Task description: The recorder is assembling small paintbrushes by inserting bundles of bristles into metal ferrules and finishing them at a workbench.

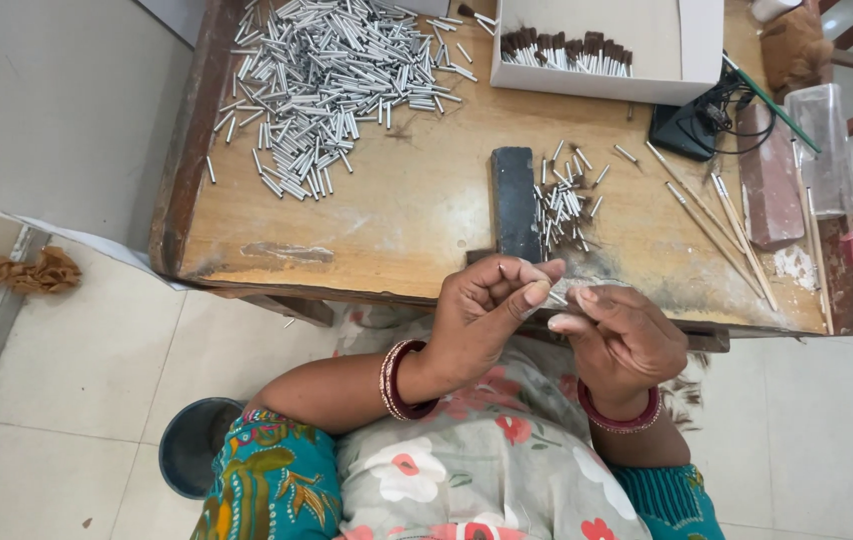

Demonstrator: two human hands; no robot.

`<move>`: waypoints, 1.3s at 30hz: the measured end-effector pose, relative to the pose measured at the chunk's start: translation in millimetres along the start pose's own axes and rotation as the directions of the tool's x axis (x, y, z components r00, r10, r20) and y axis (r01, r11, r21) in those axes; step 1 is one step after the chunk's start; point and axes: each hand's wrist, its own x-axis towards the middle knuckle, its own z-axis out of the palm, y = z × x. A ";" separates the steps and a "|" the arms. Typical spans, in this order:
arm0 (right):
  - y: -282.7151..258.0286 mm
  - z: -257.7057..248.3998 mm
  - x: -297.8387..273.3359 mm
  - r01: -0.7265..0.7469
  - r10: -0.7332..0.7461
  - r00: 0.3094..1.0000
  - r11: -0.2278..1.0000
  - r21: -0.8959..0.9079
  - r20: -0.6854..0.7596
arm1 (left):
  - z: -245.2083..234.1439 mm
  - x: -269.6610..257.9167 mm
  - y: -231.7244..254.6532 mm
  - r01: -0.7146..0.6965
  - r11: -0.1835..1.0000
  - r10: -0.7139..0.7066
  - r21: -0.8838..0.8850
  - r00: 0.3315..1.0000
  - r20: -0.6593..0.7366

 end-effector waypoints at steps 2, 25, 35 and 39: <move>3.1 0.4 -2.1 -0.036 0.036 0.999 0.999 0.024 0.015 | -1.5 0.0 -2.5 0.003 1.000 -0.003 0.000 1.000 -0.007; 50.7 -6.1 17.7 -0.069 0.121 0.985 0.933 -0.355 0.126 | -40.0 24.5 59.7 -0.204 0.466 0.326 0.861 0.944 0.047; 38.0 10.7 14.7 -0.202 0.244 0.860 0.969 -0.139 0.448 | -45.6 27.7 44.3 -0.195 0.288 0.033 0.938 0.981 0.193; 32.8 13.2 12.6 -0.303 0.354 0.821 0.935 -0.185 0.448 | -41.1 10.9 9.1 -0.212 0.767 0.225 0.605 0.973 0.055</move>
